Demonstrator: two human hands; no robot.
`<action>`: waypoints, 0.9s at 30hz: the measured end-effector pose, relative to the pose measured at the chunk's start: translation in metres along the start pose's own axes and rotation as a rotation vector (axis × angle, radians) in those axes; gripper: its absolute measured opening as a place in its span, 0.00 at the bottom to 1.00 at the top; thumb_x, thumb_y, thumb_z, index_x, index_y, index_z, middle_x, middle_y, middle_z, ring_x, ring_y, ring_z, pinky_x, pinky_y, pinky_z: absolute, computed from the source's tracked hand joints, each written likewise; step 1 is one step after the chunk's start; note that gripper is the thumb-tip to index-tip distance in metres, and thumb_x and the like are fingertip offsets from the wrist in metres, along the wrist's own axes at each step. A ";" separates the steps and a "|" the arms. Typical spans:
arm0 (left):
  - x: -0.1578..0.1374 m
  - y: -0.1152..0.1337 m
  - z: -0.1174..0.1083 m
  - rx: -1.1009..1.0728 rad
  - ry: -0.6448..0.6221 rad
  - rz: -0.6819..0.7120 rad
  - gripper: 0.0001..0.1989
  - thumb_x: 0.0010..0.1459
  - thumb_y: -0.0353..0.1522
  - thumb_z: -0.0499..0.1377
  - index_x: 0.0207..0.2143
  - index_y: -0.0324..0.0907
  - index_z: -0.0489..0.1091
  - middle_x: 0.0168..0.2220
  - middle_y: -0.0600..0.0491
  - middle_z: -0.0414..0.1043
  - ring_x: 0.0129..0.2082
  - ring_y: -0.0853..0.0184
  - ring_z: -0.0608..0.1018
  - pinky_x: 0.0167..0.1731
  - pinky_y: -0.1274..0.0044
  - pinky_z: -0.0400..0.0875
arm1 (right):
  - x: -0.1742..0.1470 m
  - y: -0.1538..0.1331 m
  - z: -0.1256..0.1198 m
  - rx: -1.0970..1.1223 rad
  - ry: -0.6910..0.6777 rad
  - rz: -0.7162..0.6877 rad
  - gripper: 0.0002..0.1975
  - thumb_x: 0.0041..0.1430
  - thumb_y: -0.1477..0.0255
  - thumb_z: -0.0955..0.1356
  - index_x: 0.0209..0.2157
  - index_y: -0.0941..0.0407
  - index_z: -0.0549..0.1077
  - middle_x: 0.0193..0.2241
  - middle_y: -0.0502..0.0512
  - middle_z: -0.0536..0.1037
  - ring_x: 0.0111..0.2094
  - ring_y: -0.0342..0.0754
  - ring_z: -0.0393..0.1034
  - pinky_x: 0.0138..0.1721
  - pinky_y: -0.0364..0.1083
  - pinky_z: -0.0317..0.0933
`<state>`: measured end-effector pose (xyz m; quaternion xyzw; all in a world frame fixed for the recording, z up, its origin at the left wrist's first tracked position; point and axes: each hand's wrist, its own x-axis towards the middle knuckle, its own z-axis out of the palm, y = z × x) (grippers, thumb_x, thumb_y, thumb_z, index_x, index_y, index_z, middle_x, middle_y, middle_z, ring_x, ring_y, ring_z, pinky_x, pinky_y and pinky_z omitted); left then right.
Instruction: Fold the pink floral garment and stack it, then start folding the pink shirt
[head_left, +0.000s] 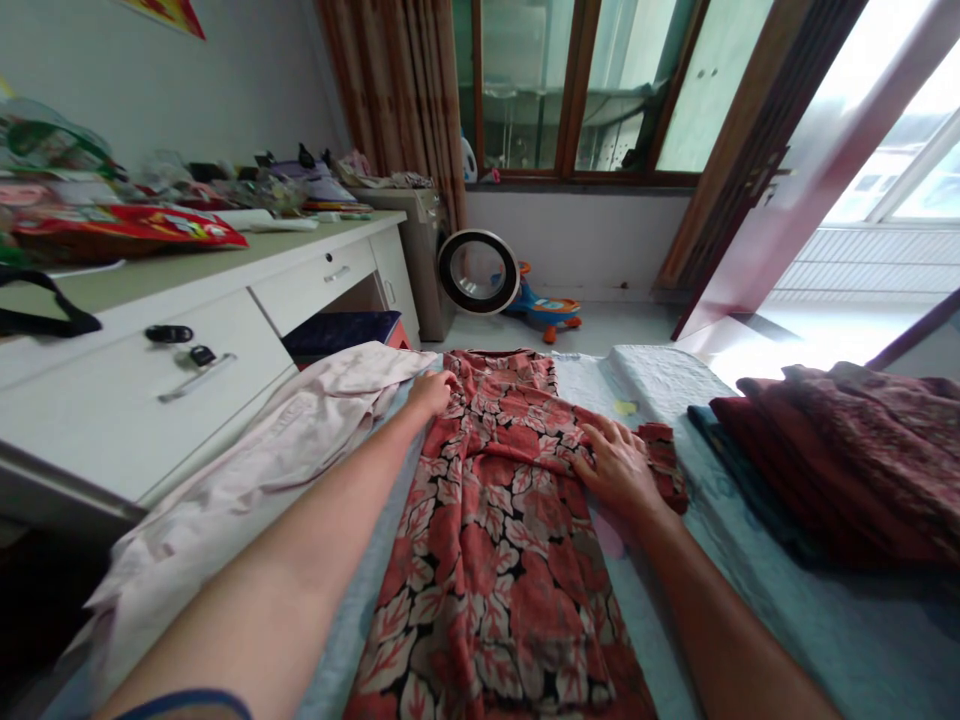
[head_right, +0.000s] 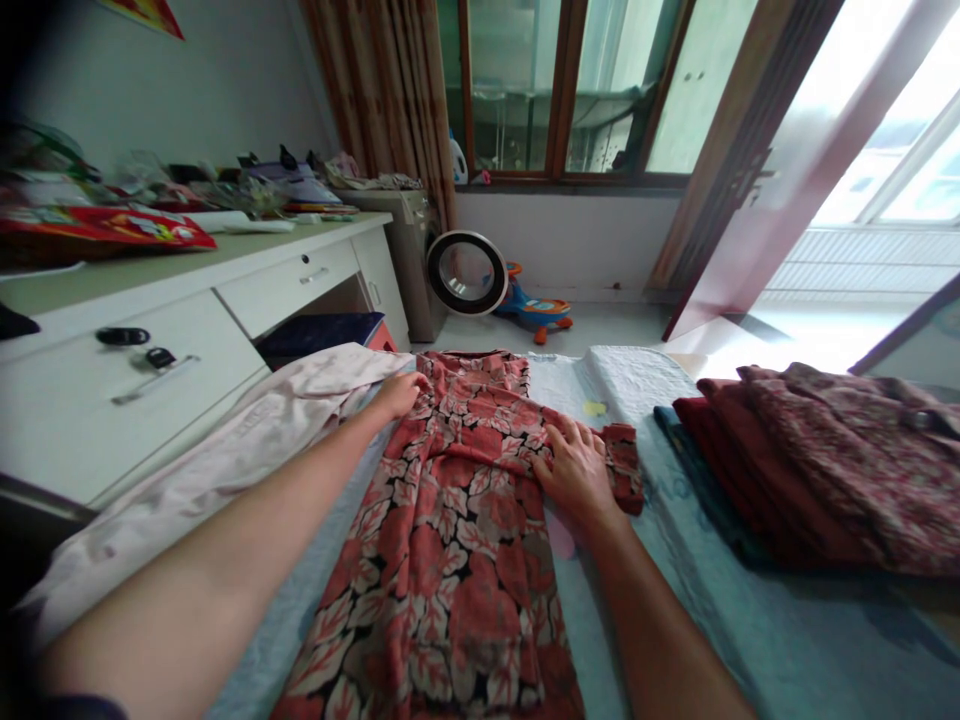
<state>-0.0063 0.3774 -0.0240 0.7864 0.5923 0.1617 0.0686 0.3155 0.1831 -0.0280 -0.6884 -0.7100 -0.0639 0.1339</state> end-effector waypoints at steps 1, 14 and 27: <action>0.005 -0.001 0.002 -0.018 -0.002 -0.011 0.20 0.55 0.27 0.53 0.49 0.44 0.74 0.46 0.50 0.79 0.44 0.64 0.78 0.49 0.74 0.71 | 0.000 0.000 0.001 0.017 -0.005 -0.002 0.25 0.65 0.57 0.62 0.57 0.54 0.71 0.64 0.62 0.64 0.62 0.61 0.58 0.58 0.58 0.54; 0.042 -0.004 0.024 0.008 0.031 -0.088 0.23 0.57 0.26 0.51 0.54 0.41 0.73 0.55 0.43 0.71 0.54 0.56 0.73 0.56 0.67 0.66 | -0.001 0.004 0.019 0.072 -0.046 0.022 0.24 0.68 0.56 0.59 0.58 0.51 0.71 0.62 0.58 0.67 0.62 0.58 0.59 0.61 0.59 0.51; 0.024 0.008 0.019 0.130 0.115 0.127 0.17 0.63 0.28 0.47 0.45 0.43 0.74 0.50 0.44 0.70 0.52 0.56 0.71 0.56 0.67 0.63 | -0.001 0.004 0.019 0.061 -0.047 0.011 0.24 0.67 0.55 0.60 0.58 0.50 0.70 0.62 0.59 0.68 0.62 0.58 0.59 0.60 0.58 0.52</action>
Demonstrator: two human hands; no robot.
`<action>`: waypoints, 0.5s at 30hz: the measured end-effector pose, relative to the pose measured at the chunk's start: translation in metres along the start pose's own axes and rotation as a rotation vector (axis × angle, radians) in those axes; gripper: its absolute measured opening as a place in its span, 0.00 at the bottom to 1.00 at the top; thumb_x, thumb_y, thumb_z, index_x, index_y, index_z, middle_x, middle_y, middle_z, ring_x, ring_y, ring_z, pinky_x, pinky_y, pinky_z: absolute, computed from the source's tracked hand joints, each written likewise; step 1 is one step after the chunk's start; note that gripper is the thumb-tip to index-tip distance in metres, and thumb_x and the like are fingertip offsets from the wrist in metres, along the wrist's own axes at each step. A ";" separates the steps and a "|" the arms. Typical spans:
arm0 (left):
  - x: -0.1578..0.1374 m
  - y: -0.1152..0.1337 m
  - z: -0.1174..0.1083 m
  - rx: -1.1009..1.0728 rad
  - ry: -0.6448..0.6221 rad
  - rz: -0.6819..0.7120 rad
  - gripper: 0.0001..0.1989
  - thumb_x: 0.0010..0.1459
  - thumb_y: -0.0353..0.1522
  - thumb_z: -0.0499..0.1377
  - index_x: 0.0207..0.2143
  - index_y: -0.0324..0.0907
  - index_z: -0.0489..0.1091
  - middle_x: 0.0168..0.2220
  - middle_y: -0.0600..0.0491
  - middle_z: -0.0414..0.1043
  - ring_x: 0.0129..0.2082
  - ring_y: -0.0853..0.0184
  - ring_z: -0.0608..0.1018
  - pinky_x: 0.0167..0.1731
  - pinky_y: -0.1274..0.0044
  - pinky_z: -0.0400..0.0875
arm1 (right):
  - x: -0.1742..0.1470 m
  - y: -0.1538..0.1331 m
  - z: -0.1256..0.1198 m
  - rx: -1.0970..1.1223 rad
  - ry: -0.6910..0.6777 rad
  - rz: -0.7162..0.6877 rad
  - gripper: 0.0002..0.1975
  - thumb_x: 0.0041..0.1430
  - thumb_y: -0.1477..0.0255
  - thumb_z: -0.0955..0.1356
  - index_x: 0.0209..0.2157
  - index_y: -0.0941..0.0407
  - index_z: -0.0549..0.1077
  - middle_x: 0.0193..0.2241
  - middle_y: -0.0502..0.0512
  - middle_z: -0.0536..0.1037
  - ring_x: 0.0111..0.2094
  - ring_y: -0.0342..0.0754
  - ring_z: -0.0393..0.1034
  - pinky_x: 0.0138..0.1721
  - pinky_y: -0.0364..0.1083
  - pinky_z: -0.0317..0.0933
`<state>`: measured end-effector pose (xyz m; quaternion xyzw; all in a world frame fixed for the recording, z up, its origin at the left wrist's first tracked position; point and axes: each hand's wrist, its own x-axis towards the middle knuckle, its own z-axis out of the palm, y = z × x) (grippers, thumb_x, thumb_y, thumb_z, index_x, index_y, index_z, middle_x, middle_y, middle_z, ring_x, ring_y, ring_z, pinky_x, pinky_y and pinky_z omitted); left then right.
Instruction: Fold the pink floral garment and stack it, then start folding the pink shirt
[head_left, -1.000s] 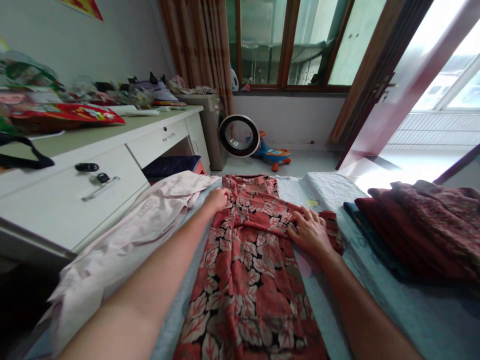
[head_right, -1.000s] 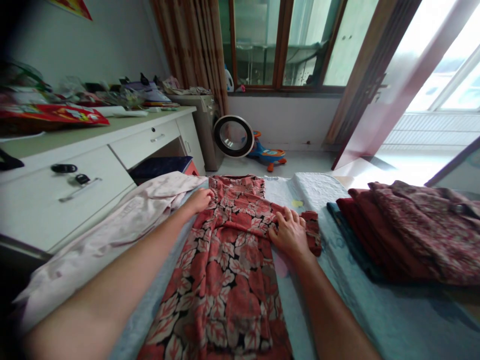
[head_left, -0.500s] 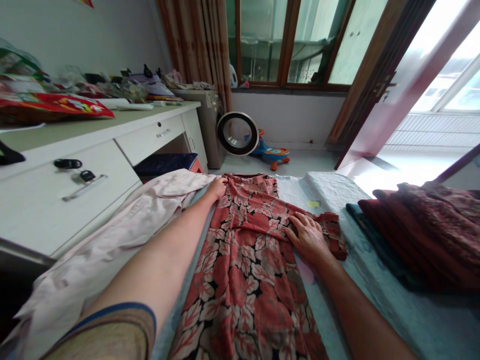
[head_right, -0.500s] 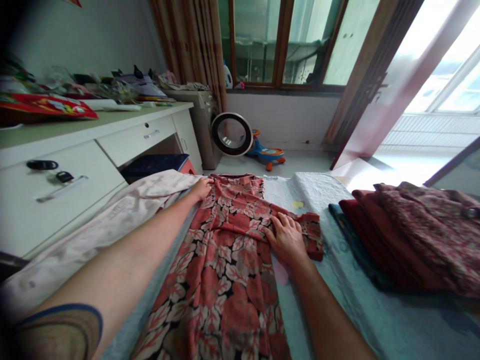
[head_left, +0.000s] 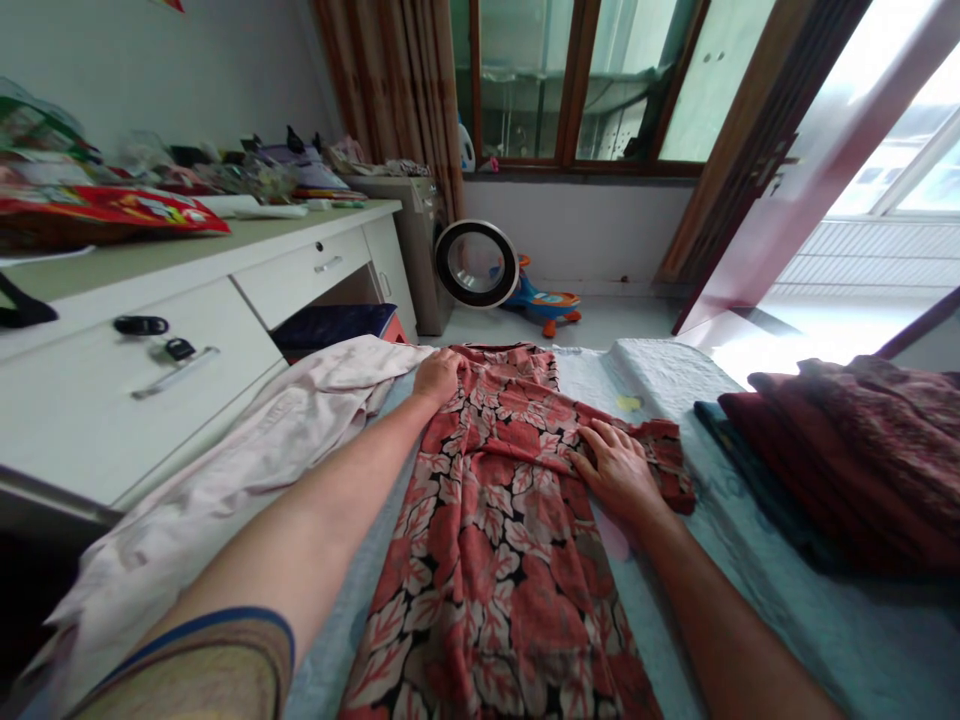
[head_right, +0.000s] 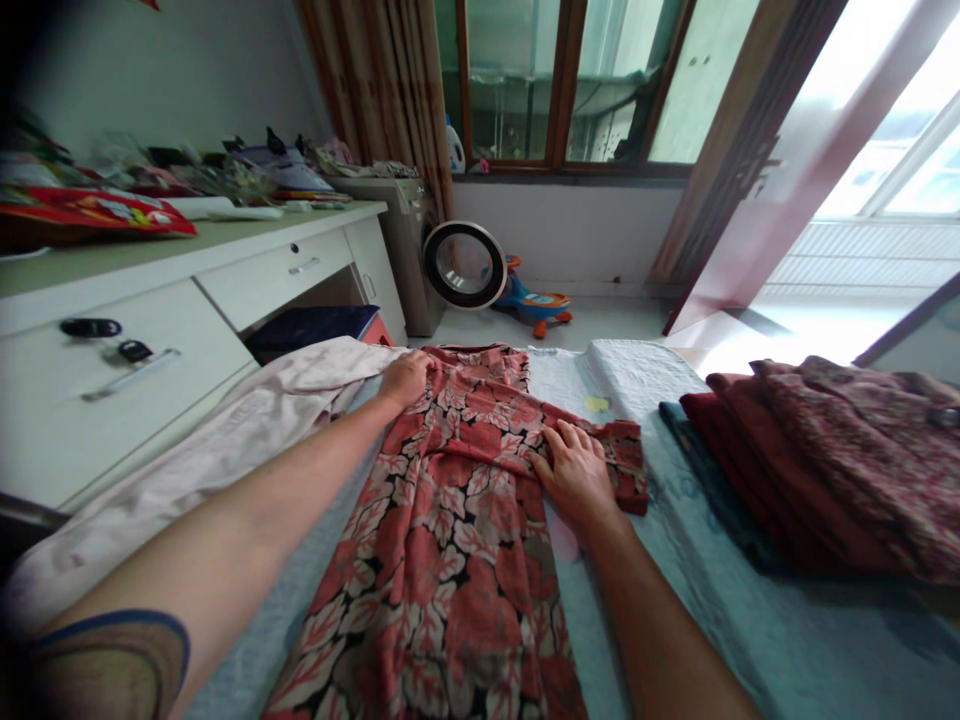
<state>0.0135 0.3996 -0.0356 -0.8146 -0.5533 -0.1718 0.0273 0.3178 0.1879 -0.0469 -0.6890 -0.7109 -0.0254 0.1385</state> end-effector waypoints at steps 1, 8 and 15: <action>0.000 0.000 0.003 -0.014 -0.047 0.018 0.17 0.63 0.28 0.48 0.46 0.42 0.73 0.51 0.44 0.71 0.53 0.58 0.71 0.56 0.69 0.62 | 0.000 0.000 0.000 -0.001 0.000 0.000 0.24 0.67 0.55 0.60 0.58 0.50 0.70 0.62 0.59 0.68 0.62 0.58 0.58 0.60 0.58 0.52; 0.010 -0.002 0.012 -0.010 -0.143 -0.045 0.19 0.61 0.27 0.49 0.53 0.38 0.69 0.56 0.42 0.70 0.56 0.60 0.71 0.57 0.70 0.62 | -0.001 -0.003 -0.003 -0.032 -0.018 -0.001 0.24 0.67 0.55 0.60 0.58 0.51 0.70 0.63 0.59 0.66 0.62 0.58 0.58 0.59 0.57 0.52; -0.020 0.015 -0.012 0.031 -0.074 -0.049 0.17 0.63 0.29 0.48 0.50 0.41 0.70 0.58 0.44 0.68 0.59 0.59 0.70 0.59 0.69 0.61 | -0.002 -0.003 0.002 -0.085 -0.033 0.066 0.27 0.66 0.52 0.60 0.60 0.50 0.68 0.66 0.63 0.61 0.66 0.63 0.51 0.61 0.62 0.48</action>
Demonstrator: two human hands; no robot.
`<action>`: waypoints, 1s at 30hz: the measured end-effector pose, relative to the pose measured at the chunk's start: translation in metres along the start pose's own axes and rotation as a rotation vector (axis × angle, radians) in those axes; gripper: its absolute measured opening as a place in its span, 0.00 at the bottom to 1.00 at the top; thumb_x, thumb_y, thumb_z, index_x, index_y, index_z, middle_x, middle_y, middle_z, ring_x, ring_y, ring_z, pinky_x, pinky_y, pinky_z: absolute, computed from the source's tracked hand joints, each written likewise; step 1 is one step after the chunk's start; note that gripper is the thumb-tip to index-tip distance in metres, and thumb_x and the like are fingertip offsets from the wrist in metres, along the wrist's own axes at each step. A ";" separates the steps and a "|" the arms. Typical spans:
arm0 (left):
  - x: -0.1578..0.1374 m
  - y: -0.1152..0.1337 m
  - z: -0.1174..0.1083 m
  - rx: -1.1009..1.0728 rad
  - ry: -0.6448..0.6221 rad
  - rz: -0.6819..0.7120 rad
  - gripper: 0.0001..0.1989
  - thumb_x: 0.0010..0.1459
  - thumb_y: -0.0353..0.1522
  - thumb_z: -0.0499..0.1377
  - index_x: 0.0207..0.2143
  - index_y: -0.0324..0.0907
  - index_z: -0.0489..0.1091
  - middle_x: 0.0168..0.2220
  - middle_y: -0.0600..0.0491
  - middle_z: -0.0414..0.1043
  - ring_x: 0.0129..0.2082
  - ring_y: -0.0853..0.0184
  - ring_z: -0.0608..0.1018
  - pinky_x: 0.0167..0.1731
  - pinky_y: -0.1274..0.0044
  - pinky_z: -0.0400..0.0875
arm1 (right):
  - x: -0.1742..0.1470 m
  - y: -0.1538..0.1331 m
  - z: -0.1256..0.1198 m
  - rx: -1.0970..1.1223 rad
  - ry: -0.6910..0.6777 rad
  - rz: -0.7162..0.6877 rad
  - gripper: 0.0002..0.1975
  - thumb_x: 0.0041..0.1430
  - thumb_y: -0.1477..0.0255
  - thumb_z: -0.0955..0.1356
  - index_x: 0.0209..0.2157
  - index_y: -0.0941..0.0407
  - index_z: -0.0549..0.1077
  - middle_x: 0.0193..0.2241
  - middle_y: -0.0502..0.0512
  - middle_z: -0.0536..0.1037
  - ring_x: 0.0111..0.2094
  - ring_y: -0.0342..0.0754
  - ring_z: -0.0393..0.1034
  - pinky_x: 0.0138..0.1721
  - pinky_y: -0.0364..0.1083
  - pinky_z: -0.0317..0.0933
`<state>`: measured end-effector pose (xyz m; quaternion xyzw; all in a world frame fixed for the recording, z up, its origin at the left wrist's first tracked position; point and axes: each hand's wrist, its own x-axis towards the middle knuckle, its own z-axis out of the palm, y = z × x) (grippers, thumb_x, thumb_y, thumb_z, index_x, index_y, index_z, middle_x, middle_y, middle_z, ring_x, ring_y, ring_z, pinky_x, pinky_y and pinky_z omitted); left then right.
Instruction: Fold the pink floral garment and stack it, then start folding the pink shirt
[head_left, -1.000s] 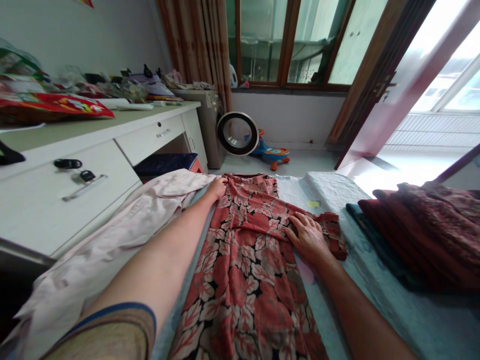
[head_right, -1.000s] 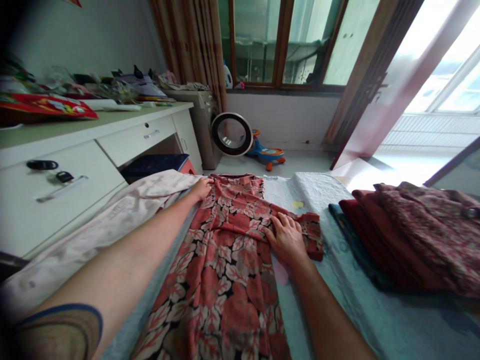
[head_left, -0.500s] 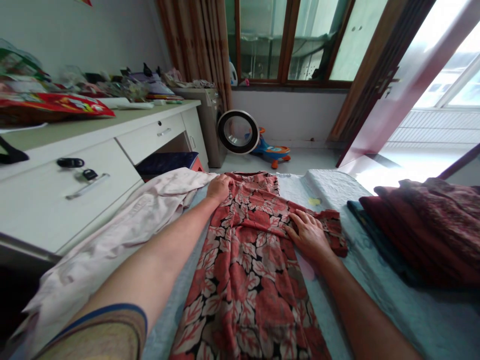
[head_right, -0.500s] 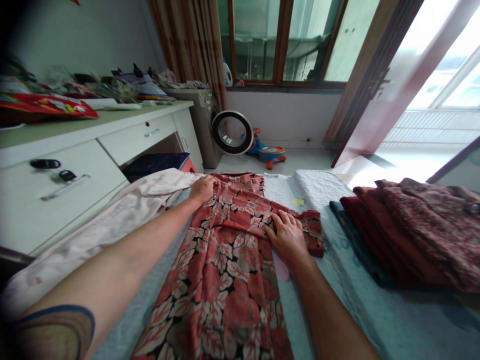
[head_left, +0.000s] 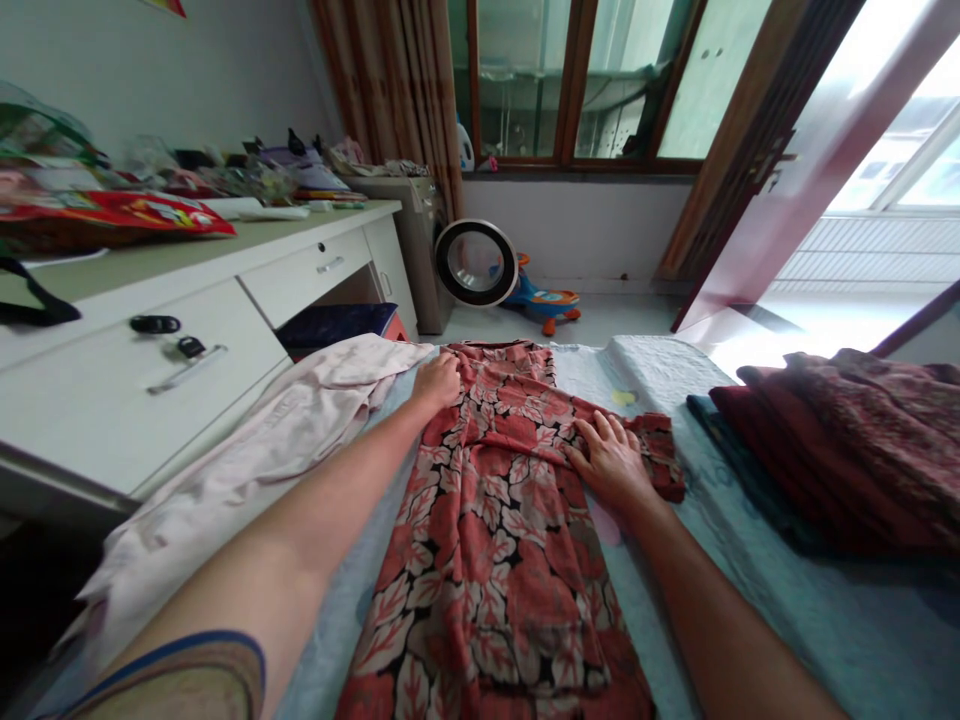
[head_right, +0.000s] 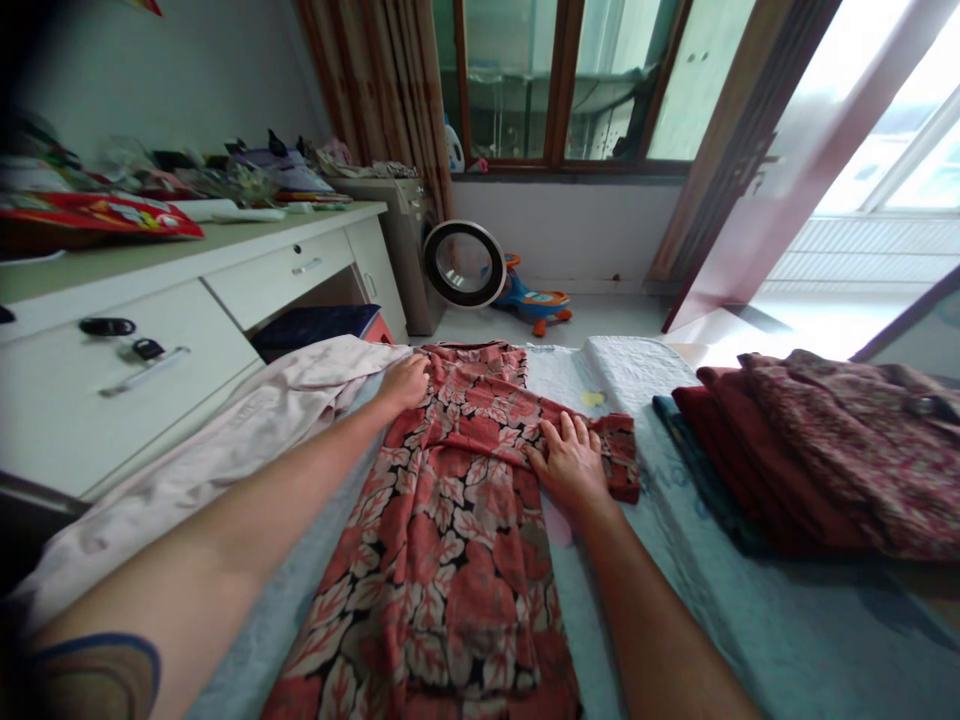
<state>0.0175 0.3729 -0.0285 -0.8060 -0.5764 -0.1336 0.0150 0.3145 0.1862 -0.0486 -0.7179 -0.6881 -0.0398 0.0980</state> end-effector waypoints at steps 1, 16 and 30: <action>-0.012 0.003 -0.001 -0.001 0.001 0.019 0.17 0.64 0.30 0.48 0.51 0.41 0.70 0.59 0.44 0.68 0.59 0.60 0.70 0.60 0.70 0.61 | 0.000 0.000 0.000 0.001 -0.005 0.004 0.27 0.66 0.52 0.60 0.60 0.50 0.68 0.66 0.63 0.61 0.66 0.63 0.51 0.61 0.62 0.48; -0.132 0.031 -0.016 -0.062 0.036 0.092 0.19 0.68 0.36 0.49 0.57 0.40 0.67 0.63 0.43 0.66 0.64 0.59 0.67 0.62 0.66 0.61 | 0.000 -0.004 -0.006 -0.019 -0.005 0.000 0.27 0.66 0.52 0.58 0.59 0.50 0.68 0.64 0.62 0.63 0.65 0.60 0.53 0.60 0.59 0.50; -0.324 0.077 -0.071 -0.104 -0.163 0.177 0.23 0.66 0.36 0.54 0.62 0.41 0.63 0.67 0.43 0.59 0.68 0.53 0.60 0.66 0.53 0.51 | -0.007 -0.016 -0.025 0.022 0.065 0.006 0.28 0.67 0.57 0.59 0.62 0.55 0.65 0.65 0.66 0.61 0.65 0.64 0.52 0.61 0.63 0.50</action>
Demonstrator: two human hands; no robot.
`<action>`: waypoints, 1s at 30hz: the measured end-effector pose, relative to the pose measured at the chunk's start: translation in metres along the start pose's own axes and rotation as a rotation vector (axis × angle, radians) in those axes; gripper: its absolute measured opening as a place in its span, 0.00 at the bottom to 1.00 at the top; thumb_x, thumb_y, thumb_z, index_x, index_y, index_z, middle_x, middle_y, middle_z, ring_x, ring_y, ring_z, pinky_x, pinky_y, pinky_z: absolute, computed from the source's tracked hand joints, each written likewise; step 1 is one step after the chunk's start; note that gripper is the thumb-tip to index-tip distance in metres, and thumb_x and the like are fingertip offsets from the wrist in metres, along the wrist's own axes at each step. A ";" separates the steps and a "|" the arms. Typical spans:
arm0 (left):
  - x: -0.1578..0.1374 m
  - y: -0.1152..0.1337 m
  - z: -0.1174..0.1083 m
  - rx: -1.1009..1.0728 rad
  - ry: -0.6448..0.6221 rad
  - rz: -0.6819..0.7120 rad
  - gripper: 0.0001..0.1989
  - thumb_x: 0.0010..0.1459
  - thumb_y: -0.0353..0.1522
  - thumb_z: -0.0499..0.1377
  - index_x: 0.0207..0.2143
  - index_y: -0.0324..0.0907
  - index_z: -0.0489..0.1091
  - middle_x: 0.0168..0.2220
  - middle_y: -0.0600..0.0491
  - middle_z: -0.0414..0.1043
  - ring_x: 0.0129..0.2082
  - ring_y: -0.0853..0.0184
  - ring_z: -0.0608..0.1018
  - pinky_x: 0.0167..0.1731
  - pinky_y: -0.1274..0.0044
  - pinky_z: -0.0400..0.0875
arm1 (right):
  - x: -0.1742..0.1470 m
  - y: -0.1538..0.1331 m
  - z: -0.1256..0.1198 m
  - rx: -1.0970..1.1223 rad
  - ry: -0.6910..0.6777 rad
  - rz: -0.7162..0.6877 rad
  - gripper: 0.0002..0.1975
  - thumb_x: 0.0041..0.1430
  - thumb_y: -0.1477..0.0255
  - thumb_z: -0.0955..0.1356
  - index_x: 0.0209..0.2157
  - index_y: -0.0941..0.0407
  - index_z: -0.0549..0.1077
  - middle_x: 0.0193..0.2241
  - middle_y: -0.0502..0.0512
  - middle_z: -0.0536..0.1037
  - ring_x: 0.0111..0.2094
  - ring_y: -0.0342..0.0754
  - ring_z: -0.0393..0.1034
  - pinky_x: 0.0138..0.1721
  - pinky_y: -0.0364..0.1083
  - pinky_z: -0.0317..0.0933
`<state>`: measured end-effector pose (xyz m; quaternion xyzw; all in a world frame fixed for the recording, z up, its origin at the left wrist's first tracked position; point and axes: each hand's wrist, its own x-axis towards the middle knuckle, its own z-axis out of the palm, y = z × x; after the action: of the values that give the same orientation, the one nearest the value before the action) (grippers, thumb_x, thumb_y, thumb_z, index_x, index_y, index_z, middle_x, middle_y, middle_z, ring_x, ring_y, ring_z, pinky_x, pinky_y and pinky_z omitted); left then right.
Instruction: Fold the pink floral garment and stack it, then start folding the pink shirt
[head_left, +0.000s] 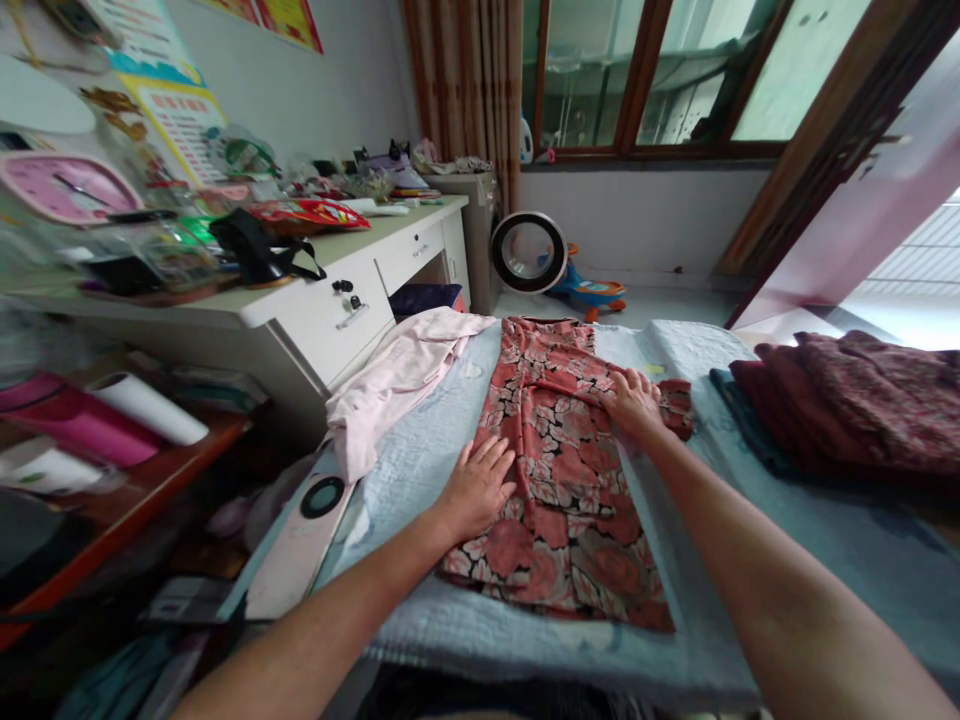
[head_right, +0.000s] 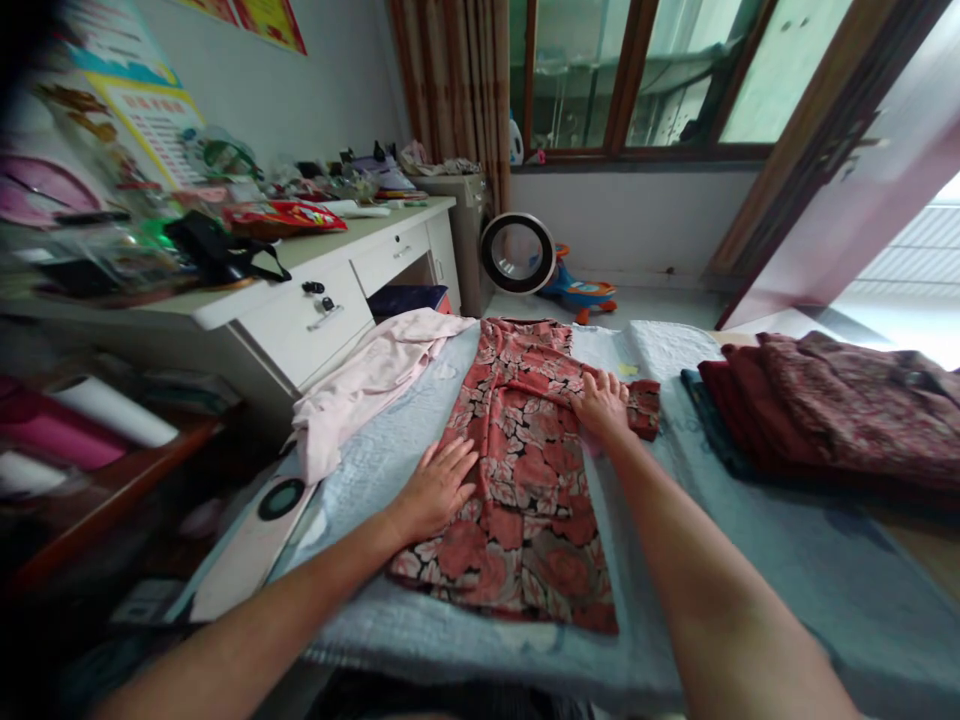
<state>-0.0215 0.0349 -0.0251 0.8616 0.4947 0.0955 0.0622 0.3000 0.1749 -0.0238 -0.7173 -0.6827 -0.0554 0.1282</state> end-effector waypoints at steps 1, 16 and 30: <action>-0.006 0.005 -0.003 -0.018 -0.004 0.005 0.22 0.66 0.36 0.55 0.61 0.41 0.64 0.66 0.43 0.61 0.67 0.53 0.61 0.66 0.54 0.52 | -0.005 -0.007 -0.006 0.030 0.041 -0.012 0.27 0.67 0.59 0.59 0.62 0.57 0.64 0.65 0.66 0.60 0.65 0.64 0.53 0.61 0.62 0.50; 0.033 0.031 -0.009 -0.160 0.033 -0.343 0.06 0.59 0.35 0.56 0.34 0.42 0.71 0.39 0.46 0.75 0.39 0.60 0.78 0.42 0.71 0.70 | -0.114 -0.105 -0.027 0.367 -0.192 -0.499 0.18 0.65 0.74 0.63 0.53 0.55 0.74 0.53 0.58 0.75 0.54 0.51 0.67 0.58 0.50 0.57; 0.023 -0.003 -0.014 -0.925 0.361 -0.283 0.11 0.59 0.38 0.54 0.26 0.43 0.68 0.54 0.49 0.74 0.53 0.60 0.75 0.57 0.66 0.67 | -0.125 -0.110 -0.023 0.271 -0.200 -0.539 0.24 0.70 0.61 0.60 0.64 0.47 0.64 0.66 0.54 0.63 0.66 0.57 0.51 0.64 0.61 0.46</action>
<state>-0.0154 0.0561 -0.0100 0.6385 0.5152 0.4420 0.3625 0.1851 0.0520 -0.0220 -0.4889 -0.8585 0.0748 0.1357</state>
